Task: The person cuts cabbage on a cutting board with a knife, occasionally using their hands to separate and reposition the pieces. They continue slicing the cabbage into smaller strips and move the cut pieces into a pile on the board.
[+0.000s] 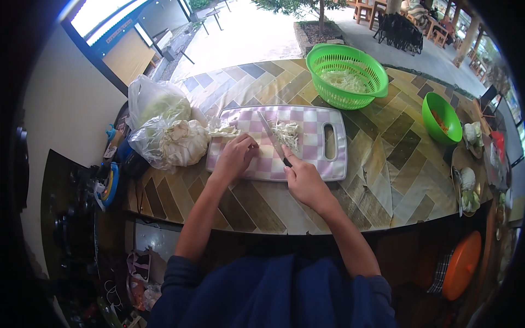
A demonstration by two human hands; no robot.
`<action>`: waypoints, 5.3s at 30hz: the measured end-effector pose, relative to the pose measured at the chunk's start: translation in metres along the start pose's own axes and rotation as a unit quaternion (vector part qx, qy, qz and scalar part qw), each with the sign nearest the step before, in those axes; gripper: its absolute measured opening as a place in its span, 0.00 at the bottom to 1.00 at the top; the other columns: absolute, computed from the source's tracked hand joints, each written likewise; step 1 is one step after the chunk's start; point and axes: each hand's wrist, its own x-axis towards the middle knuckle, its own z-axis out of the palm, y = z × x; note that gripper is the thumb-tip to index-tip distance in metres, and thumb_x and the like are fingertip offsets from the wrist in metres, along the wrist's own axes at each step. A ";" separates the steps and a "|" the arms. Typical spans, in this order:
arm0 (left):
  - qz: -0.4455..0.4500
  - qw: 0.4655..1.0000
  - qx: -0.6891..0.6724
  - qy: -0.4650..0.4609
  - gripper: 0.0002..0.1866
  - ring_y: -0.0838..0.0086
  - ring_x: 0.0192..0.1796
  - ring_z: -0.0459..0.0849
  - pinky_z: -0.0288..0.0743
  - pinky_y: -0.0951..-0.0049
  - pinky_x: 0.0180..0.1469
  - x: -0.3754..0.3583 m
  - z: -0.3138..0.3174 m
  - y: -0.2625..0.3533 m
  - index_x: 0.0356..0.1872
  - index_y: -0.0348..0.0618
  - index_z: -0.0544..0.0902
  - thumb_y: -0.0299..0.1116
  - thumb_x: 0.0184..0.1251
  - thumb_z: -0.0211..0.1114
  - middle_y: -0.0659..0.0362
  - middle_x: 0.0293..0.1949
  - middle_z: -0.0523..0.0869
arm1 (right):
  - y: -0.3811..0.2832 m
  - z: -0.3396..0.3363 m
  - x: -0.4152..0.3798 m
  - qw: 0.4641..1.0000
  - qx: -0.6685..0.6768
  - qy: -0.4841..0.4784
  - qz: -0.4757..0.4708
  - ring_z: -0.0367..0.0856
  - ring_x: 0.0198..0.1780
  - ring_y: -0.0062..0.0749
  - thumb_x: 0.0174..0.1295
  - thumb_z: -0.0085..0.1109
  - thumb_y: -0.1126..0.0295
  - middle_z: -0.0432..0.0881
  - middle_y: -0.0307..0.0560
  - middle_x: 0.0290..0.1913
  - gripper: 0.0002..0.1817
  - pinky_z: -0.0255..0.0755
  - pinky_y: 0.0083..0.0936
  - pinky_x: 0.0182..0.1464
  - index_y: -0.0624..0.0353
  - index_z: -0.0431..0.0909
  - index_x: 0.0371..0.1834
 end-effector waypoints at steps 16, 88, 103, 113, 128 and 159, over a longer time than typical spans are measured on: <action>0.067 0.994 0.078 0.042 0.16 0.64 0.63 0.78 0.64 0.60 0.66 -0.033 0.017 0.009 0.53 0.38 0.81 0.36 0.70 0.60 0.54 0.56 0.83 | -0.001 0.016 -0.027 0.991 -0.099 0.001 -0.093 0.79 0.44 0.61 0.70 0.48 0.73 0.78 0.64 0.43 0.30 0.72 0.47 0.51 0.60 0.57 0.76; 0.045 0.995 0.019 0.088 0.14 0.56 0.60 0.78 0.66 0.59 0.67 -0.037 0.019 0.004 0.50 0.36 0.81 0.30 0.66 0.62 0.50 0.54 0.83 | -0.012 0.050 -0.013 0.959 -0.274 -0.009 -0.070 0.84 0.34 0.54 0.63 0.51 0.77 0.77 0.58 0.39 0.36 0.80 0.40 0.38 0.56 0.57 0.77; 0.036 0.994 0.008 0.098 0.12 0.57 0.59 0.80 0.68 0.59 0.65 -0.037 0.019 0.003 0.49 0.36 0.81 0.27 0.66 0.61 0.51 0.53 0.84 | -0.002 0.028 0.007 0.991 -0.072 0.025 -0.112 0.81 0.43 0.62 0.69 0.50 0.73 0.80 0.67 0.41 0.29 0.73 0.49 0.48 0.59 0.62 0.74; 0.045 0.993 0.010 0.111 0.10 0.58 0.60 0.81 0.68 0.59 0.66 -0.037 0.022 0.002 0.45 0.35 0.84 0.28 0.67 0.61 0.49 0.51 0.86 | -0.002 0.035 -0.018 0.985 -0.140 -0.006 -0.105 0.81 0.38 0.58 0.68 0.50 0.75 0.78 0.62 0.37 0.31 0.75 0.46 0.44 0.57 0.60 0.76; 0.036 0.992 0.010 0.120 0.09 0.59 0.56 0.82 0.69 0.59 0.65 -0.040 0.020 0.005 0.44 0.37 0.83 0.28 0.67 0.60 0.51 0.48 0.85 | 0.005 0.037 0.007 0.983 -0.137 0.036 -0.114 0.82 0.40 0.59 0.67 0.49 0.75 0.79 0.63 0.39 0.31 0.76 0.46 0.45 0.58 0.59 0.76; 0.008 0.997 0.038 0.072 0.05 0.59 0.48 0.80 0.72 0.59 0.51 -0.024 0.014 0.006 0.37 0.40 0.81 0.30 0.63 0.63 0.55 0.39 0.81 | -0.017 0.034 -0.028 0.945 -0.322 -0.033 -0.050 0.86 0.33 0.51 0.62 0.51 0.77 0.78 0.59 0.42 0.38 0.82 0.40 0.35 0.55 0.55 0.78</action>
